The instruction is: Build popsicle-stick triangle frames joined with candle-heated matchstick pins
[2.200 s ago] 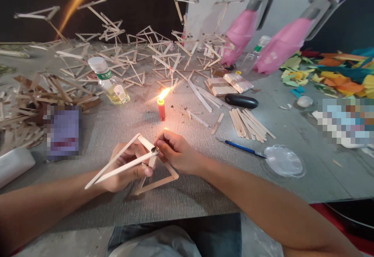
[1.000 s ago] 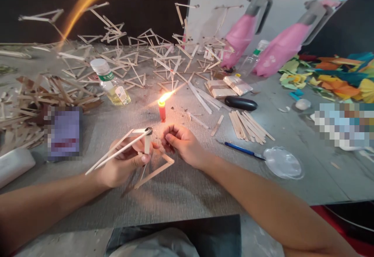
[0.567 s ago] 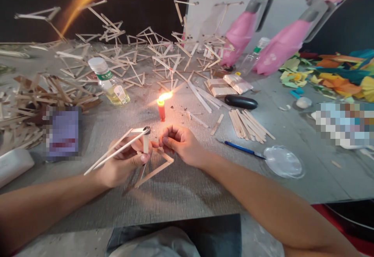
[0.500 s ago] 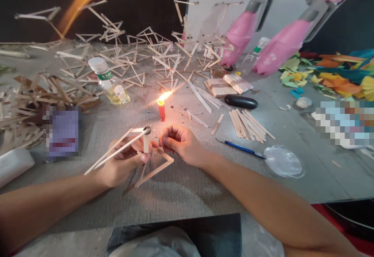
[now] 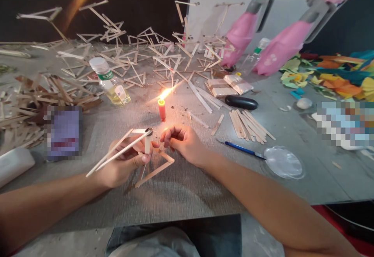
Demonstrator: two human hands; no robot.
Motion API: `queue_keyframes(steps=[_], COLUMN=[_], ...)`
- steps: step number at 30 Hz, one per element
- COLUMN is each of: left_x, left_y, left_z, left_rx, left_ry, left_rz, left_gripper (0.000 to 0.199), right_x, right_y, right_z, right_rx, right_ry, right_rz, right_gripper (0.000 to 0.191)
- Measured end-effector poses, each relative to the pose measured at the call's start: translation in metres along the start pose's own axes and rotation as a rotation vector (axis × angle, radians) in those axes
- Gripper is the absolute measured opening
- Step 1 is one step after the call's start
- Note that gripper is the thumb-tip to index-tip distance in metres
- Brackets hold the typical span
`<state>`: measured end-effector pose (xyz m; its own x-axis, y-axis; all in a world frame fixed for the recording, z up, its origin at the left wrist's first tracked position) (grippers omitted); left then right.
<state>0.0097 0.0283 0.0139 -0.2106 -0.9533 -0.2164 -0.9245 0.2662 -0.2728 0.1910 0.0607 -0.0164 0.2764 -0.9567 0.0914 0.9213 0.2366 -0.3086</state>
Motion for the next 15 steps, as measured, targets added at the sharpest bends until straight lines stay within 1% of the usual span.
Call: queue_keyframes(steps=[3, 6, 12, 15], left_x=[0.0006, 0.0003, -0.0008, -0.0006], left_y=[0.0014, 0.0012, -0.0002, 0.0004], left_z=[0.0005, 0.0004, -0.0032, -0.0023], left_rx=[-0.05, -0.056, -0.101, -0.104], left_ry=[0.02, 0.012, 0.018, 0.013], left_rz=[-0.026, -0.029, -0.027, -0.03], left_gripper=[0.014, 0.013, 0.021, 0.023], right_x=[-0.001, -0.0014, -0.0006, 0.0006], right_y=[0.0017, 0.0041, 0.0063, 0.004], right_z=[-0.0009, -0.0029, -0.003, -0.0006], right_rx=[-0.002, 0.017, 0.009, 0.018], right_ry=[-0.003, -0.017, -0.054, -0.048], right_rz=[-0.019, -0.032, -0.032, -0.019], right_gripper=[0.021, 0.018, 0.015, 0.018])
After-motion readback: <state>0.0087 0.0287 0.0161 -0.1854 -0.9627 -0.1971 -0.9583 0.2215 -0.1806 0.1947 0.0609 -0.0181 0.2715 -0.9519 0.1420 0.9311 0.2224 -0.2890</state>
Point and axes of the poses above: each hand's wrist, its own x-axis away from the middle knuckle, its own y-axis out of the back of the hand, z = x × y, the point moved 4 cm from there along -x, towards the middle knuckle, and after that the axes turned 9 degrees about -z, right-handed, at the moved point
